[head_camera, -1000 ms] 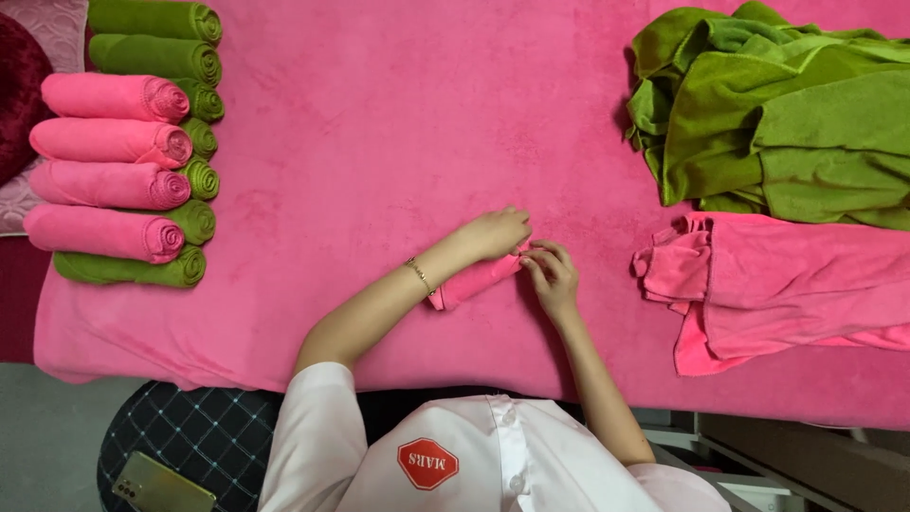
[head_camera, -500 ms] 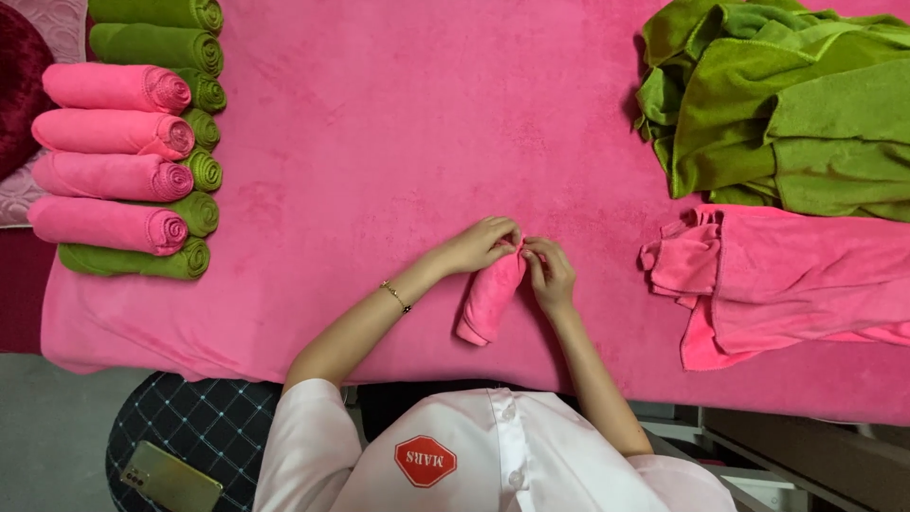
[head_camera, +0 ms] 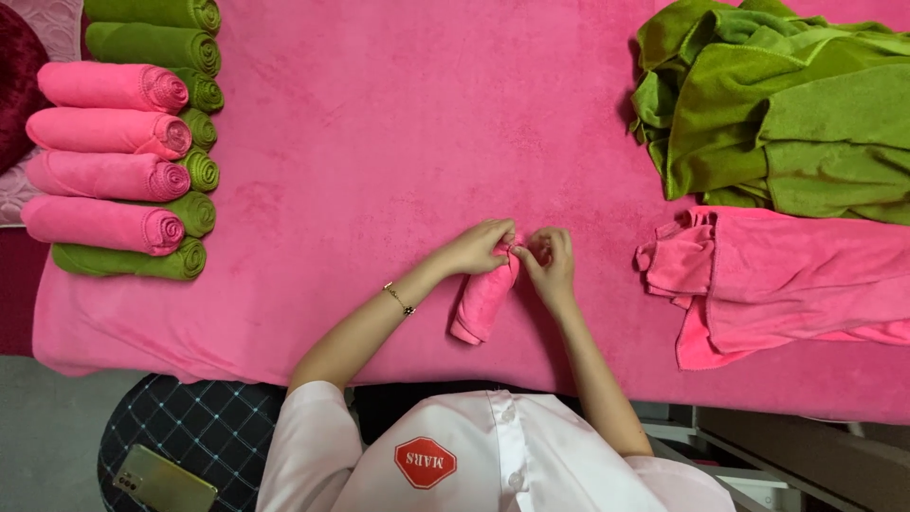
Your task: Folding a pink towel into a decorative rose shape on a massage table.
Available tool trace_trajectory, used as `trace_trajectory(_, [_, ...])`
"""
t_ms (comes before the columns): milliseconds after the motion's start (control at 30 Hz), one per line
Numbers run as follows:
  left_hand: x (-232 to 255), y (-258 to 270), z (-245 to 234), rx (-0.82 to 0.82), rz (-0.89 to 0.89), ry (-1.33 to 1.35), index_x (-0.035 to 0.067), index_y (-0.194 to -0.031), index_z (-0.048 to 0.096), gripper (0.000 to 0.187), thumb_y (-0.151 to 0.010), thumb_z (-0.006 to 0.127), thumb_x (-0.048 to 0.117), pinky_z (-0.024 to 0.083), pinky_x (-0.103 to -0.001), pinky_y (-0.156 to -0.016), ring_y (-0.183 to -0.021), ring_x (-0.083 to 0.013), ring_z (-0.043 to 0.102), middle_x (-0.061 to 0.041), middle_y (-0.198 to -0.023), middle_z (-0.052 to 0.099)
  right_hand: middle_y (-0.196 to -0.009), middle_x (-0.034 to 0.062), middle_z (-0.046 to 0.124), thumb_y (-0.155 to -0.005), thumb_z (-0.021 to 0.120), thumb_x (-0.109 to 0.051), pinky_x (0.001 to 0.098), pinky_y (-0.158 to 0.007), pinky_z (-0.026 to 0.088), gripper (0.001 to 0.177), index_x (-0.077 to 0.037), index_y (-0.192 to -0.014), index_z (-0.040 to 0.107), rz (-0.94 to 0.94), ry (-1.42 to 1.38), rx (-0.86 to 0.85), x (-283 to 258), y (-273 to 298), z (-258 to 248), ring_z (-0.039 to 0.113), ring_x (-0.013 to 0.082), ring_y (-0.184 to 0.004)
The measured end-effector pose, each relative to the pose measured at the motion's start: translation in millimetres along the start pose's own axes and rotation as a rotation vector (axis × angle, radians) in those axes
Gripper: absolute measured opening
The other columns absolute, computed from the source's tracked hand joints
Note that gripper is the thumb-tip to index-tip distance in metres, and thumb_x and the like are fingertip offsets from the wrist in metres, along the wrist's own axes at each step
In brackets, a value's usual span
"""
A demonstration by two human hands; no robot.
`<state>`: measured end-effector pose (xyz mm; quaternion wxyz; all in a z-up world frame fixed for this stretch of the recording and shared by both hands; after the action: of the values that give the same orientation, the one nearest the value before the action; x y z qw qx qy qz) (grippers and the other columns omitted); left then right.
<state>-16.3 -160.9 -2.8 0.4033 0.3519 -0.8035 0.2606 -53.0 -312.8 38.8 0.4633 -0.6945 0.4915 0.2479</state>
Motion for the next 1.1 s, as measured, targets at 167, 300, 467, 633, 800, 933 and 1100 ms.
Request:
trace_trajectory(167, [5.7, 3.9, -5.0, 0.052, -0.068, 0.104, 0.011, -0.094, 0.046, 0.034, -0.081, 0.077, 0.006, 0.050, -0.048, -0.078, -0.081, -0.0364, 0.064, -0.012, -0.082, 0.057, -0.082, 0.0040, 0.062, -0.089, 0.091, -0.016, 0.0342, -0.059, 0.054, 0.021, -0.011, -0.090, 0.071, 0.017, 0.047, 0.152, -1.1, 10.6, -0.6, 0.064, 0.0243, -0.070])
trace_trajectory(300, [8.1, 7.8, -6.3, 0.085, -0.030, 0.129, 0.012, -0.091, 0.043, 0.032, -0.085, 0.073, 0.004, 0.050, -0.047, -0.074, -0.077, -0.0369, 0.063, -0.011, -0.079, 0.055, -0.084, 0.0067, 0.068, -0.090, 0.091, -0.012, 0.0329, -0.060, 0.059, 0.018, -0.008, -0.093, 0.074, 0.002, 0.018, 0.212, 0.8, 17.7, 4.0, 0.068, 0.0263, -0.072])
trace_trajectory(467, [23.3, 13.9, -5.4, 0.214, 0.066, 0.091, 0.012, -0.088, 0.044, 0.029, -0.090, 0.072, 0.003, 0.049, -0.048, -0.073, -0.075, -0.0388, 0.061, -0.010, -0.076, 0.053, -0.105, 0.0136, 0.066, -0.103, 0.071, -0.007, 0.0383, -0.073, 0.062, 0.010, -0.005, -0.112, 0.075, -0.185, 0.217, 0.137, -14.7, 29.7, 11.5, 0.070, 0.0319, -0.094])
trace_trajectory(633, [38.7, 23.0, -13.4, 0.330, 0.148, 0.144, 0.014, -0.082, 0.041, 0.035, -0.094, 0.072, 0.004, 0.050, -0.043, -0.074, -0.079, -0.0345, 0.063, -0.010, -0.085, 0.065, -0.109, 0.0138, 0.060, -0.101, 0.074, -0.016, 0.0456, -0.087, 0.057, 0.023, -0.008, -0.122, 0.075, -0.211, 0.172, -0.037, -5.3, 27.3, -0.8, 0.065, 0.0354, -0.100])
trace_trajectory(800, [57.7, 32.1, -20.7, 0.350, 0.180, 0.163, 0.016, -0.081, 0.039, 0.040, -0.095, 0.076, 0.009, 0.048, -0.041, -0.077, -0.085, -0.0308, 0.063, -0.007, -0.092, 0.072, -0.094, 0.0095, 0.056, -0.094, 0.082, -0.023, 0.0448, -0.085, 0.052, 0.025, -0.010, -0.115, 0.077, -0.129, 0.087, -0.284, -16.2, 9.3, -17.9, 0.062, 0.0326, -0.089])
trace_trajectory(933, [75.1, 36.5, -20.7, 0.344, 0.159, 0.105, 0.017, -0.083, 0.040, 0.041, -0.095, 0.078, 0.016, 0.047, -0.040, -0.078, -0.087, -0.0286, 0.062, -0.004, -0.095, 0.074, -0.085, 0.0121, 0.054, -0.088, 0.084, -0.020, 0.0466, -0.077, 0.051, 0.025, -0.005, -0.105, 0.075, -0.145, 0.119, -0.463, -43.4, -1.3, -26.2, 0.062, 0.0342, -0.080])
trace_trajectory(1100, [85.5, 35.8, -28.9, 0.337, 0.160, -0.161, 0.017, -0.087, 0.045, 0.034, -0.096, 0.076, 0.025, 0.048, -0.044, -0.078, -0.088, -0.0289, 0.061, -0.004, -0.088, 0.071, -0.083, 0.0048, 0.056, -0.090, 0.083, -0.019, 0.0389, -0.070, 0.054, 0.018, -0.011, -0.104, 0.076, -0.267, 0.279, -0.317, -45.2, 7.8, -26.6, 0.062, 0.0267, -0.074])
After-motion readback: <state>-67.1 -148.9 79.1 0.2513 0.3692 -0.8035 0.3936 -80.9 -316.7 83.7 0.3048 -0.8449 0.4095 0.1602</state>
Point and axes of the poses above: each hand's wrist, its own y-axis away from the middle knuckle, its own z-axis out of the palm, x = y × z, the point moved 7 cm from there along -y, towards the middle knuckle
